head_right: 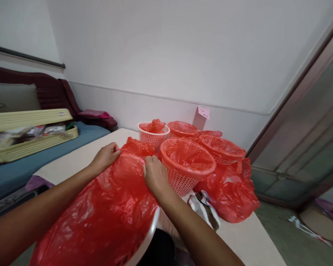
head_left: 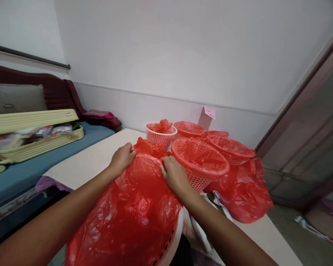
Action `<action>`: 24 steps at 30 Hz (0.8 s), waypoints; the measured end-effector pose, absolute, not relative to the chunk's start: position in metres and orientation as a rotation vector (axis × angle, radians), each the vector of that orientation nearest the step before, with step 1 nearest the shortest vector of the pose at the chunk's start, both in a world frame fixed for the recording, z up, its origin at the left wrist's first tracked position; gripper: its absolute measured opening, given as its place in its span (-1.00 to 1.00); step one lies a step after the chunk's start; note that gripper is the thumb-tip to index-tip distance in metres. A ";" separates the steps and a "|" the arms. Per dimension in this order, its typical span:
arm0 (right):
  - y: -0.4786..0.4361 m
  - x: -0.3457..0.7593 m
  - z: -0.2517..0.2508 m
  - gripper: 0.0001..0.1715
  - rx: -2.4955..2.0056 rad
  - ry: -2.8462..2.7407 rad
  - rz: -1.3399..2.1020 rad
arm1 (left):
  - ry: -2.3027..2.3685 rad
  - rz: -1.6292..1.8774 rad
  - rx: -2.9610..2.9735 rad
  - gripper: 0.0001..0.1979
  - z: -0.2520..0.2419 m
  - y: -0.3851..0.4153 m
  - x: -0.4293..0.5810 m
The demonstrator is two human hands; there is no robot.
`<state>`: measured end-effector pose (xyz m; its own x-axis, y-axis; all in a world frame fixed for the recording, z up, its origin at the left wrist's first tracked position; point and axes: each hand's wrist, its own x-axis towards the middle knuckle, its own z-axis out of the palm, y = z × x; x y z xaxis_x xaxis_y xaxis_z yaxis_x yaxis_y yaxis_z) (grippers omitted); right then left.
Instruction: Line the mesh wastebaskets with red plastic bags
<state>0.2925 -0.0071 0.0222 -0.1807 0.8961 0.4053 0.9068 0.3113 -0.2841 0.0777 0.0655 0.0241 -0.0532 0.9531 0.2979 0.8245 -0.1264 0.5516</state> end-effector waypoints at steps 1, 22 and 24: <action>-0.005 0.292 0.020 -0.92 -1.625 -2.097 -0.008 | 1.899 0.922 2.006 -0.72 0.024 0.067 0.076; 0.000 0.298 0.013 -0.95 -1.683 -2.052 0.051 | 1.584 0.777 1.642 -0.70 0.033 0.030 -0.029; -0.002 0.298 0.014 -0.95 -1.692 -2.049 0.051 | 1.542 0.833 1.544 -0.69 0.025 0.028 -0.034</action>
